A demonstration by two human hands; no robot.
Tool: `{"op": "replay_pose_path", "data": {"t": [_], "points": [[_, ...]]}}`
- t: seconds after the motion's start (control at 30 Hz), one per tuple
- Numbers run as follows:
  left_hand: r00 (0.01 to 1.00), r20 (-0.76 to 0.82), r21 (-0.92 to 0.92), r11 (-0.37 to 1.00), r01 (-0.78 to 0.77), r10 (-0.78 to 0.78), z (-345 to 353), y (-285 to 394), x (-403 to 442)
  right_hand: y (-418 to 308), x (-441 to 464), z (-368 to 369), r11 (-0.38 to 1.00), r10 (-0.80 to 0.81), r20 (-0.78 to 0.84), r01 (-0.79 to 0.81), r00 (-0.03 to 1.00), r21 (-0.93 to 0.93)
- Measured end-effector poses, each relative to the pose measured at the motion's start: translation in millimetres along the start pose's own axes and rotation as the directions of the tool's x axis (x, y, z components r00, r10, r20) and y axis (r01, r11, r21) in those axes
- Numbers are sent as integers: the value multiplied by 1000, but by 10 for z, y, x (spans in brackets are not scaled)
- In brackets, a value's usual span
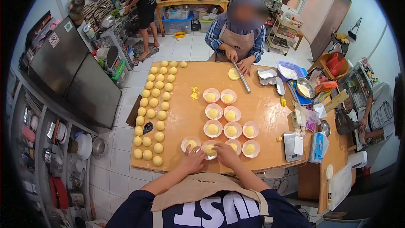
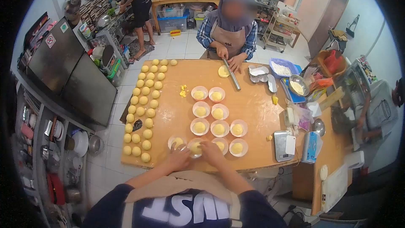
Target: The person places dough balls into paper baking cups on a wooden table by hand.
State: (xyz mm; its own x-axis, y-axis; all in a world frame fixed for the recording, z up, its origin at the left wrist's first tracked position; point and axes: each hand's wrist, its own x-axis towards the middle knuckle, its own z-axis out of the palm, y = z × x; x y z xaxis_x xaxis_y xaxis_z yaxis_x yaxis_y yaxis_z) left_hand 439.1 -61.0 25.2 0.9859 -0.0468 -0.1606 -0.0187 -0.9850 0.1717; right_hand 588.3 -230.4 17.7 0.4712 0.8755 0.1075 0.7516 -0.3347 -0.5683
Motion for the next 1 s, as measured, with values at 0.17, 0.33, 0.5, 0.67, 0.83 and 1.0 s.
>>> {"op": "replay_pose_path", "data": {"t": [0.17,0.33,0.5,0.67,0.83,1.0], "points": [[986,-163,-113,994,-2,-16,204,-43,5,246,-36,-444,966,253,-88,-247,963,78],[980,-191,-109,992,-70,48,141,21,84,278,-62,-458,955,202,119,-169,972,-242],[966,-116,-5,973,-232,230,-46,111,250,349,-31,-236,932,114,90,-75,989,-354],[927,-31,20,928,-373,373,58,255,508,408,-84,-134,951,71,26,-60,997,-302],[918,126,99,916,-388,375,45,376,605,367,-92,-301,983,149,129,-133,980,-127],[943,68,66,942,-329,324,215,338,592,652,-158,-326,958,201,94,-216,975,188]]}}
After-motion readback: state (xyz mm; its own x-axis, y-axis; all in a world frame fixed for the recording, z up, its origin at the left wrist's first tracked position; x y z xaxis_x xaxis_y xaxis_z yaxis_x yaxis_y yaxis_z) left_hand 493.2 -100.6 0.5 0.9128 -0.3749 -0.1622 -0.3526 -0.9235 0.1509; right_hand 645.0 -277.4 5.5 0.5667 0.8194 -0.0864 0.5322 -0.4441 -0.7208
